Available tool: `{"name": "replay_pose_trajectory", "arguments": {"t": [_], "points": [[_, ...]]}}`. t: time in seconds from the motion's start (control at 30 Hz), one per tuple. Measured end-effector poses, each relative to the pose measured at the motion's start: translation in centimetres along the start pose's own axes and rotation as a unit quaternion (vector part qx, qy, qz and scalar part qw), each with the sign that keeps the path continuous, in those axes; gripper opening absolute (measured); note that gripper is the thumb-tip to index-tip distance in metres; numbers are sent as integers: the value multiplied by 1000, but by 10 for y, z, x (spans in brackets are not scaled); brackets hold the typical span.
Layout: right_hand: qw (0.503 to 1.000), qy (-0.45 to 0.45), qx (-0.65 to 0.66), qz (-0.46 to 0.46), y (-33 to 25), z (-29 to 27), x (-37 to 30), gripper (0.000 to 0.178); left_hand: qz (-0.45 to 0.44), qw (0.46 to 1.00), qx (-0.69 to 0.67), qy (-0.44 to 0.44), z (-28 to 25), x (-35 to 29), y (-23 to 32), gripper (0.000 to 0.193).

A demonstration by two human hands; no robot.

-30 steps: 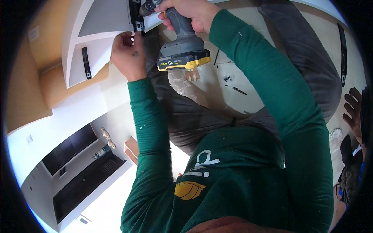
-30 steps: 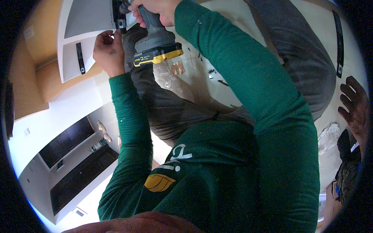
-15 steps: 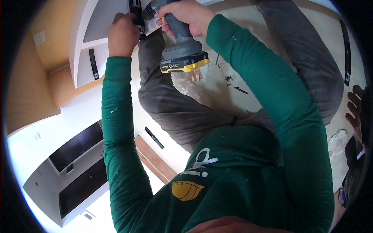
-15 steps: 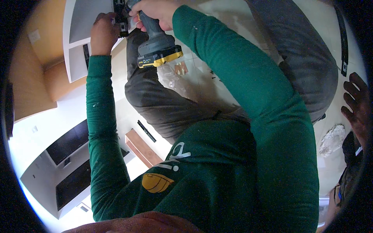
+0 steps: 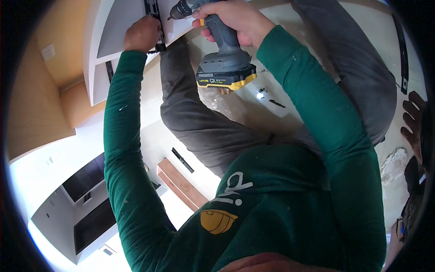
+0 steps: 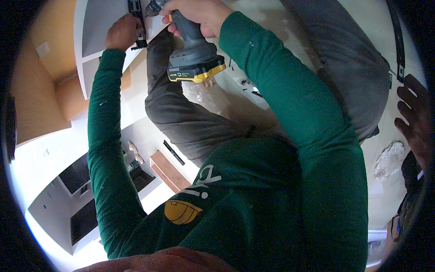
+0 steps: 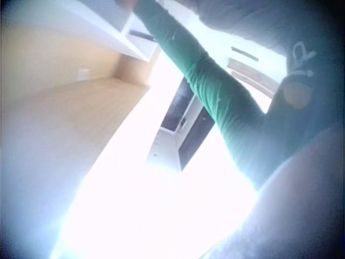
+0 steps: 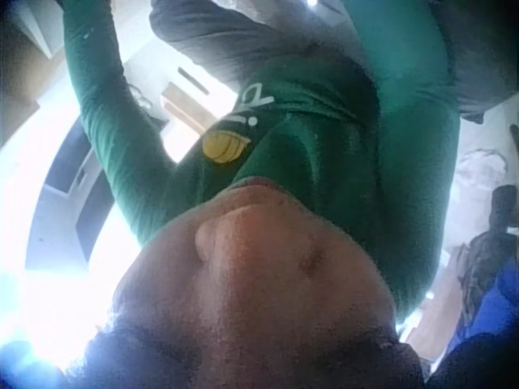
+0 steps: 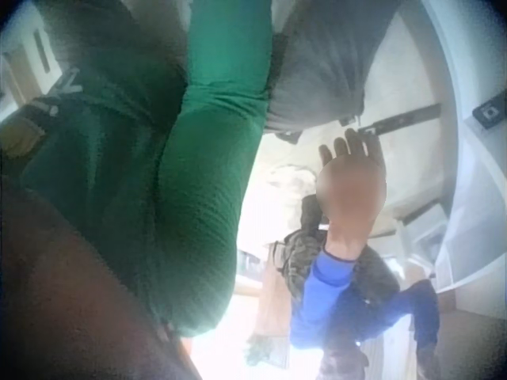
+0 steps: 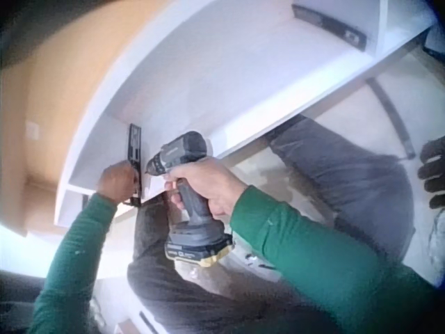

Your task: The person assembles a white cabinet by attaching metal drawer slides using a cordless drill. They repeatedly pick up screws, align the slides, and drive screws into the cabinet sides while sitting on the floor.

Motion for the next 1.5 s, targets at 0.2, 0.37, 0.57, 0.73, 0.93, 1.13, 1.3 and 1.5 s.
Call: {"name": "replay_pose_trajectory", "arguments": {"t": [0.2, 0.37, 0.57, 0.73, 0.93, 1.13, 1.3, 1.5], "points": [[1000, -25, -6, -7, -1, -4, -7, 11, 52, 998, 23, 30, 5, -2, 7, 16], [1000, -5, -29, -2, -1, -8, -11, 13, 51, 998, 46, 13, 7, -4, 13, 17], [987, 3, -160, -26, -6, -14, -17, 44, 6, 982, -93, 163, -42, -11, 0, 21], [999, -29, -41, -16, -20, -1, -45, 32, -162, 730, -643, 167, -45, -62, 14, 17], [995, -28, -19, -95, -5, 1, -75, 63, -329, 362, -853, 181, 20, -141, 79, 18], [997, 21, 33, -68, 39, -36, -95, 63, -285, 207, -920, 171, 35, -147, 110, 20], [995, 15, -31, -96, 54, -38, -110, 65, -240, 202, -933, 178, 28, -153, 110, 16], [993, 15, -76, -92, 57, -28, -114, 67, -248, 221, -924, 187, 17, -160, 105, 18]]}}
Point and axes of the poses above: each hand's wrist, its own x-axis towards the middle knuckle, its own z-axis out of the palm, y = z × x, the point moved 10 cm from there along x, towards the middle knuckle, and after that the axes turned 11 degrees about x, right-handed, at the moved point
